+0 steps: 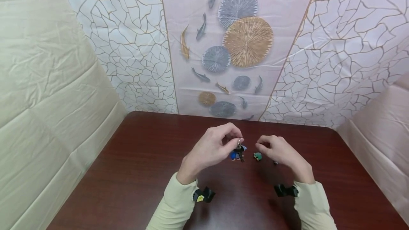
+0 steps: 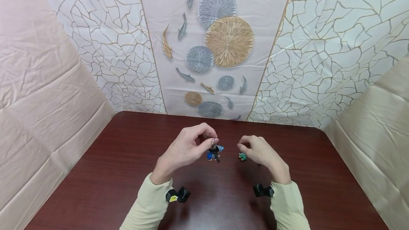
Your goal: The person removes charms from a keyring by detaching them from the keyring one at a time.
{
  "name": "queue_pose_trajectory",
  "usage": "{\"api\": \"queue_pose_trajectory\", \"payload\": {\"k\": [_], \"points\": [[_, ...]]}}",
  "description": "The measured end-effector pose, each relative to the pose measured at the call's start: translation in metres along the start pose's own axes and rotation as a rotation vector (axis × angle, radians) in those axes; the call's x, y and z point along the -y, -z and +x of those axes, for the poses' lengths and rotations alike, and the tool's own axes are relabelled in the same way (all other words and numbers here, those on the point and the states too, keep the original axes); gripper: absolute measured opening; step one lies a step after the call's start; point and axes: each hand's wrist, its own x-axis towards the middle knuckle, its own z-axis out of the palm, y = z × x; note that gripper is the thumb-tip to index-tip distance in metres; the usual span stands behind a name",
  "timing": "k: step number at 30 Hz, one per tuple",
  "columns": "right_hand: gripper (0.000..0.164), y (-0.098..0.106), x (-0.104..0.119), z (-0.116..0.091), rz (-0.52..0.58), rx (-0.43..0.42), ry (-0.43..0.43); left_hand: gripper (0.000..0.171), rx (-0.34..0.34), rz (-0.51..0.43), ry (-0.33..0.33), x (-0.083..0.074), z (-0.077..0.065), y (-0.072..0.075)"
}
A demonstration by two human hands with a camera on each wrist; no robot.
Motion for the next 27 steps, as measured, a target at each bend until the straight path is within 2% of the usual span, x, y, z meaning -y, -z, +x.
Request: {"api": "queue_pose_trajectory", "payload": {"k": [4, 12, 15, 21, 27], "points": [[0.013, 0.006, 0.015, -0.009, 0.018, -0.019, 0.038, 0.007, -0.007, 0.01, -0.003, -0.001, 0.0, 0.0], [0.006, 0.009, 0.041, -0.023, -0.057, -0.181, 0.233, 0.007, -0.026, 0.024, -0.039, -0.001, 0.001, 0.001], [0.007, 0.008, 0.049, -0.026, -0.006, -0.212, 0.279, 0.007, -0.035, 0.024, -0.055, 0.001, 0.001, 0.001], [0.012, 0.005, 0.06, -0.03, 0.186, -0.224, 0.337, 0.006, -0.032, 0.033, -0.053, 0.003, 0.0, 0.0], [0.019, 0.003, 0.07, -0.034, 0.243, -0.263, 0.423, 0.009, -0.011, 0.04, -0.043, 0.003, 0.0, 0.0]]}}
